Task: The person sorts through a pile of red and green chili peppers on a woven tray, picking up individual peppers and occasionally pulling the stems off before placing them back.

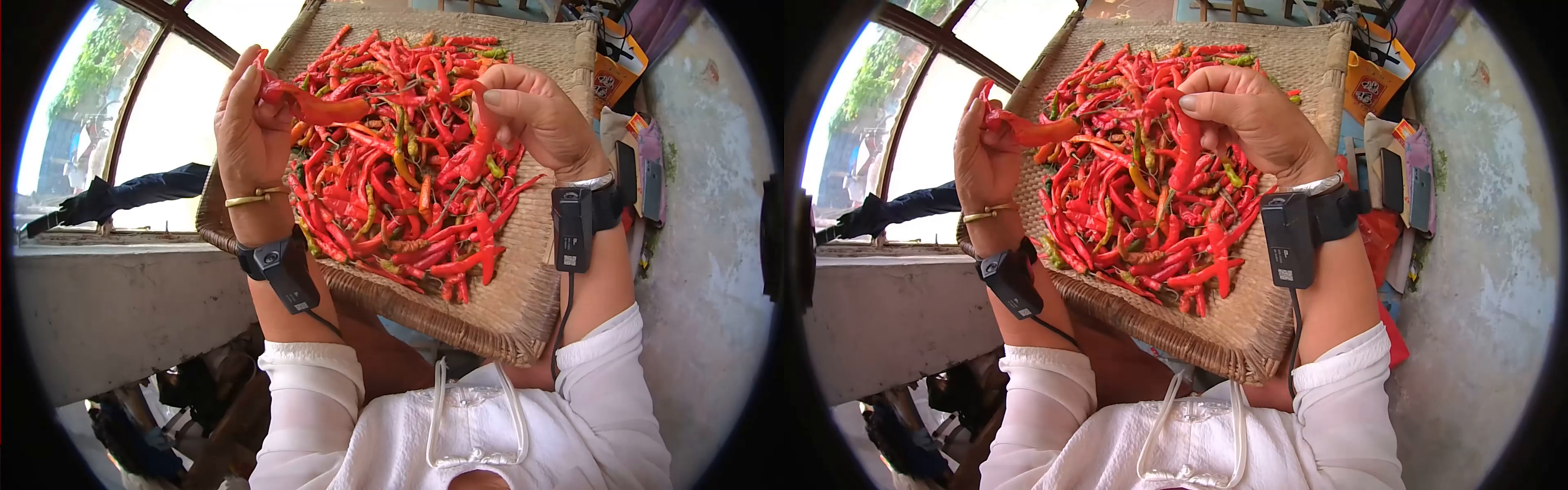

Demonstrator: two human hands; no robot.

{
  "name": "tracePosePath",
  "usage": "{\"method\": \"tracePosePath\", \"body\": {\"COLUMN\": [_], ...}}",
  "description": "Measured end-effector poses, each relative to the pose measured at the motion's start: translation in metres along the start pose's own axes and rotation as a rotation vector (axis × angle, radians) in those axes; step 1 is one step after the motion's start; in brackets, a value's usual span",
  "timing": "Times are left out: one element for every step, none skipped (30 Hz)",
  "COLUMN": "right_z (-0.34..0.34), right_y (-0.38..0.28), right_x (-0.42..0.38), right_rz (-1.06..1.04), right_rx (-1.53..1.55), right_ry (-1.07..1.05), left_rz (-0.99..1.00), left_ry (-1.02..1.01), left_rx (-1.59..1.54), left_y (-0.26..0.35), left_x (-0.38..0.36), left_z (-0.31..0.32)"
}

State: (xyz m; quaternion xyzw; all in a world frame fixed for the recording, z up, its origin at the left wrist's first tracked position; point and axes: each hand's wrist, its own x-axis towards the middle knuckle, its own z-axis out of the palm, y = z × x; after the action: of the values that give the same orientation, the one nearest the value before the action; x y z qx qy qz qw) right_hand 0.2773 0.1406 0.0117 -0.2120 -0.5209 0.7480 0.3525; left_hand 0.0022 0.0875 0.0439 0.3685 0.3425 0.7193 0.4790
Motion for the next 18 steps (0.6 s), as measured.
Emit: {"method": "tracePosePath", "body": {"right_z": [0.001, 0.003, 0.005, 0.007, 0.008, 0.008, 0.006, 0.005, 0.007, 0.009, 0.012, 0.014, 0.014, 0.014, 0.015, 0.017, 0.018, 0.019], "right_y": [0.0, 0.002, 0.004, 0.006, 0.009, 0.011, 0.015, 0.017, 0.021, 0.025, 0.028, 0.03, 0.031, 0.033, 0.033, 0.034, 0.033, 0.031], "right_x": [0.002, 0.003, 0.003, 0.004, 0.005, 0.006, 0.008, 0.009, 0.011, 0.013, 0.014, 0.016, 0.017, 0.017, 0.017, 0.016, 0.016, 0.014], "right_rz": [0.057, 0.057, 0.087, 0.118, 0.121, 0.122, 0.142, 0.163, 0.166, 0.169, 0.172, 0.176, 0.149, 0.123, 0.104, 0.111, 0.143, 0.175], "right_rx": [-0.079, -0.08, -0.102, -0.125, -0.153, -0.156, -0.133, -0.111, -0.114, -0.08, -0.046, -0.047, 0.001, 0.049, 0.091, 0.078, 0.015, -0.051], "right_ry": [0.009, 0.009, 0.018, 0.025, 0.031, 0.03, 0.047, 0.064, 0.064, 0.138, 0.212, 0.217, 0.221, 0.226, 0.21, 0.223, 0.24, 0.265], "left_rz": [0.054, 0.11, 0.132, 0.135, 0.132, 0.127, -0.005, -0.141, -0.228, -0.299, -0.389, -0.455, -0.487, -0.519, -0.523, -0.599, -0.671, -0.658], "left_ry": [0.086, 0.173, 0.118, 0.119, 0.232, 0.346, 0.349, 0.335, 0.267, 0.124, -0.093, -0.284, -0.389, -0.496, -0.501, -0.545, -0.596, -0.568], "left_rx": [-0.013, -0.027, -0.049, -0.052, -0.033, -0.013, 0.0, 0.066, 0.144, 0.302, 0.465, 0.573, 0.629, 0.682, 0.667, 0.719, 0.765, 0.828], "left_y": [-0.003, -0.007, -0.012, -0.022, -0.035, -0.047, -0.054, -0.061, -0.068, -0.07, -0.067, -0.062, -0.064, -0.067, -0.067, -0.067, -0.066, -0.063], "left_x": [0.003, 0.006, 0.01, 0.013, 0.016, 0.016, 0.012, 0.003, -0.004, -0.013, -0.023, -0.031, -0.039, -0.044, -0.045, -0.044, -0.042, -0.038], "left_z": [-0.003, -0.007, -0.017, -0.019, -0.02, -0.02, -0.015, -0.01, -0.007, 0.004, 0.014, 0.025, 0.029, 0.031, 0.03, 0.027, 0.025, 0.023]}}
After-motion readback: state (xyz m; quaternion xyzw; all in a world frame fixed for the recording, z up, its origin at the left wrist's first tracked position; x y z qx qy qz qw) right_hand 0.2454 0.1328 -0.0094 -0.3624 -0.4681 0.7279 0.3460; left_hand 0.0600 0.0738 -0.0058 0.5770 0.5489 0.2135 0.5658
